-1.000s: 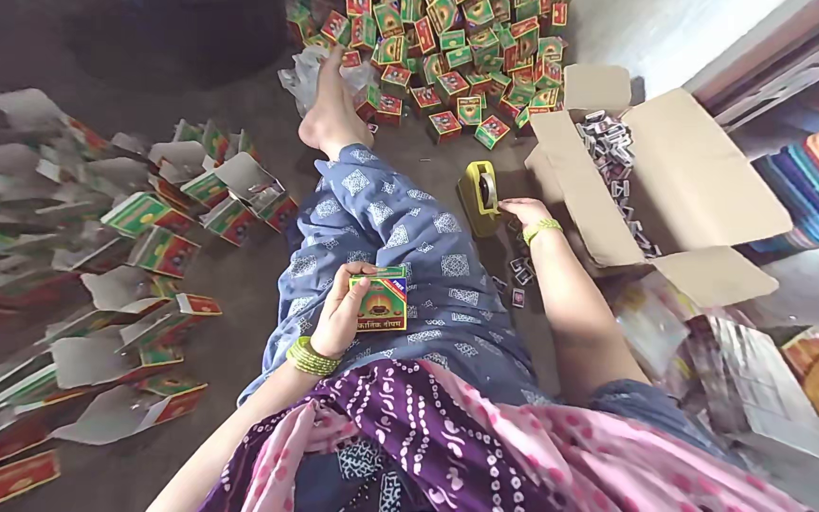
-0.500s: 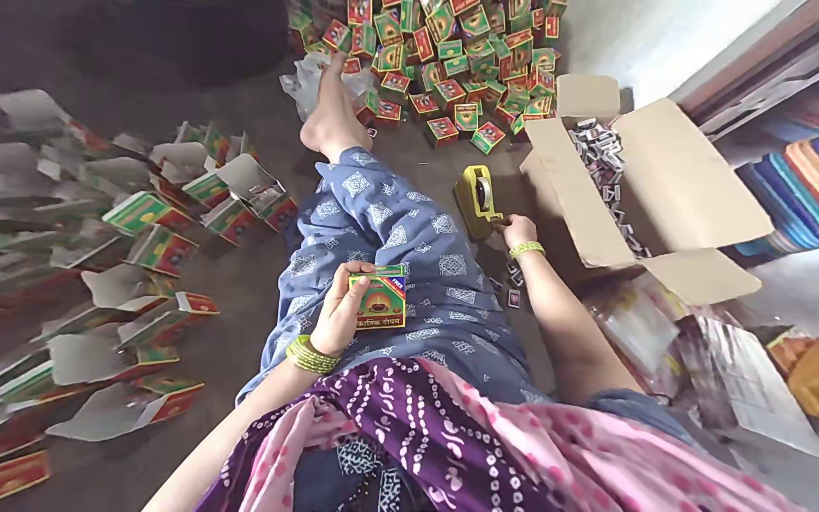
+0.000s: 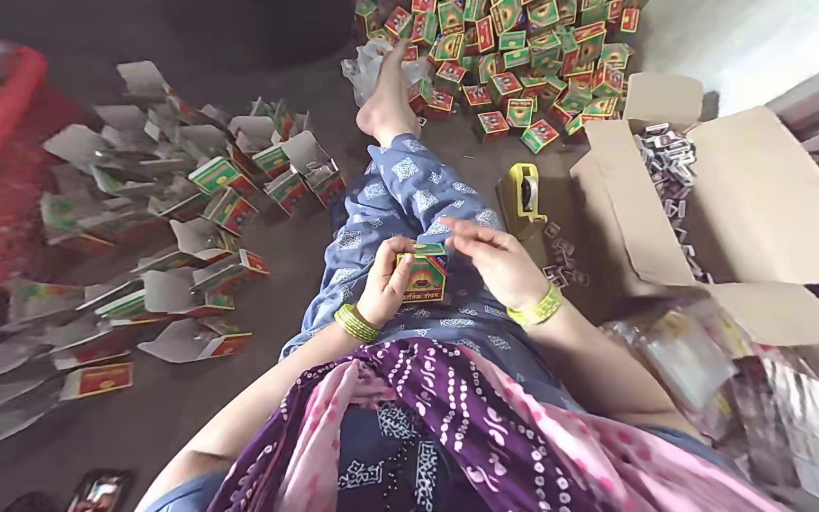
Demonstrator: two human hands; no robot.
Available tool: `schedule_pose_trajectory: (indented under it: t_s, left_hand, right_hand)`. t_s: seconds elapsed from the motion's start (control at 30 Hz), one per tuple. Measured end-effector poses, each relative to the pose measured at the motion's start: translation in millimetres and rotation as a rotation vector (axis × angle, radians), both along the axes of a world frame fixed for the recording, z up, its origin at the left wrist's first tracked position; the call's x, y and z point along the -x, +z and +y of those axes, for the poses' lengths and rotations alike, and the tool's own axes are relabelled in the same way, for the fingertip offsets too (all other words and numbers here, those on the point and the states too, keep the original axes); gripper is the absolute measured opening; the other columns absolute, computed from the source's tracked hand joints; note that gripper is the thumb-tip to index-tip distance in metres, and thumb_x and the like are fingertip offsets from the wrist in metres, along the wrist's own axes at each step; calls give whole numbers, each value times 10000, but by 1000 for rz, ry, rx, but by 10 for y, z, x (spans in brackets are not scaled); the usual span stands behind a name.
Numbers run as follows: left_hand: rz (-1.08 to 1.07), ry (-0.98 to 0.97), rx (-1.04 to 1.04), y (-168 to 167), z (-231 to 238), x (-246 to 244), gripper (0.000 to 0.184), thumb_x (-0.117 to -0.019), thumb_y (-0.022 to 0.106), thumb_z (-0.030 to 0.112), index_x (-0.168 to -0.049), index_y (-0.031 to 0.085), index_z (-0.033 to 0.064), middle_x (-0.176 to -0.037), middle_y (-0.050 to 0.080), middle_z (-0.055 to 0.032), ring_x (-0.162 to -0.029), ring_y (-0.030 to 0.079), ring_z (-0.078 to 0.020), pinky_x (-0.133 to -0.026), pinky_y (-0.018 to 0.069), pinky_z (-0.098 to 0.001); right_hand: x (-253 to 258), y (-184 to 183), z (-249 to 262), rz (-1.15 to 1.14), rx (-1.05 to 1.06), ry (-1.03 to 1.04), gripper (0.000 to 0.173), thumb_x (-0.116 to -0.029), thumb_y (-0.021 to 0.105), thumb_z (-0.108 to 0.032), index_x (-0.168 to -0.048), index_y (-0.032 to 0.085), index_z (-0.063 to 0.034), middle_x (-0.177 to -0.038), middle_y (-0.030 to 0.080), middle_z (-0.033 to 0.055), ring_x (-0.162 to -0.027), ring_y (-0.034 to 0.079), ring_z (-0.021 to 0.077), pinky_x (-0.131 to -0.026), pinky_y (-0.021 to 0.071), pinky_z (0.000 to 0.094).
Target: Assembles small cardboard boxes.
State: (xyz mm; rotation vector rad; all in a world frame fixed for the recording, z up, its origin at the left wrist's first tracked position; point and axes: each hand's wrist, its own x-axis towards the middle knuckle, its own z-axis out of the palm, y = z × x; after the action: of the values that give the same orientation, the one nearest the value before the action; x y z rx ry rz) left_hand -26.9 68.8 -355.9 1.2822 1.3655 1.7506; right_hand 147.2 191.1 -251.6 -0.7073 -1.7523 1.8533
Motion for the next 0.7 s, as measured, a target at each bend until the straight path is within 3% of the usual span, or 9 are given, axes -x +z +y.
schedule_pose_trajectory:
  t_s: [0.1, 0.17, 0.27, 0.33, 0.43, 0.47, 0.57, 0.63, 0.7]
  left_hand:
    - [43, -14, -48, -26, -27, 27, 408, -1101, 392, 359, -1237, 543, 5, -1238, 596, -82, -1116, 620, -105, -949, 565, -332]
    - [16, -27, -42, -26, -44, 30, 466, -1066, 485, 413, -1257, 533, -10, -1241, 604, -89, -1101, 635, -118, -933, 578, -341]
    - [-37, -36, -23, 14, -42, 10, 425, -974, 700, 239, -1254, 521, -26, -1195, 632, -125, -1026, 680, -186, -876, 617, -383]
    - [-27, -35, -10, 25, -45, 1, 446, -934, 751, 191, -1247, 517, -25, -1173, 639, -131, -999, 689, -196, -861, 623, -384]
    - [11, -49, -1, 24, -55, 2, 534, -910, 780, 230, -1264, 480, -34, -1166, 645, -144, -981, 696, -192, -850, 624, -378]
    - [22, -55, -5, 18, -55, -3, 564, -902, 785, 235, -1275, 466, -41, -1171, 649, -152, -992, 698, -198, -856, 625, -383]
    - [107, -68, 23, 97, -103, 14, 632, -881, 790, 271, -1299, 459, -69, -1211, 635, -175, -1035, 684, -203, -889, 611, -391]
    - [116, -76, 41, 155, -151, 41, 649, -885, 762, 278, -1316, 441, -86, -1209, 632, -185, -1033, 683, -203, -895, 608, -398]
    - [55, -75, 34, 189, -173, 102, 576, -931, 656, 230, -1328, 408, -106, -1206, 623, -196, -1008, 690, -203, -868, 615, -392]
  right_hand:
    - [183, -44, -169, -36, 84, 71, 228, -1012, 612, -144, -1114, 737, 17, -1380, 644, 124, -1231, 633, 201, -1049, 526, 394]
    - [260, -90, -215, -80, 147, 44, 279, -1008, 631, -136, -1213, 700, 40, -1284, 687, 132, -1156, 665, 187, -1011, 547, 366]
    - [315, -205, -228, -115, 171, -25, 306, -990, 667, -147, -1243, 690, 24, -1183, 720, 128, -1102, 684, 185, -978, 565, 358]
    - [326, -270, -219, -130, 141, -57, 254, -978, 692, -170, -1161, 731, 1, -1159, 724, 108, -1085, 684, 179, -955, 572, 353]
    - [335, -342, -217, -176, 76, -121, 158, -901, 783, -206, -962, 779, -60, -1145, 708, 77, -1074, 662, 166, -923, 573, 342]
    - [329, -357, -213, -192, 59, -146, 196, -860, 822, -213, -997, 788, -78, -1143, 702, 80, -1078, 655, 178, -920, 571, 352]
    - [347, -341, -187, -255, -28, -179, 548, -785, 856, -217, -1286, 665, -102, -1150, 669, 100, -1013, 668, 200, -849, 594, 372]
    - [339, -351, -180, -221, -163, -97, 508, -871, 791, -248, -1309, 631, -45, -1117, 688, 92, -990, 677, 177, -850, 594, 350]
    - [293, -395, -196, -191, -286, 48, 432, -966, 686, -330, -1279, 665, -33, -1176, 712, 69, -1074, 673, 142, -938, 569, 349]
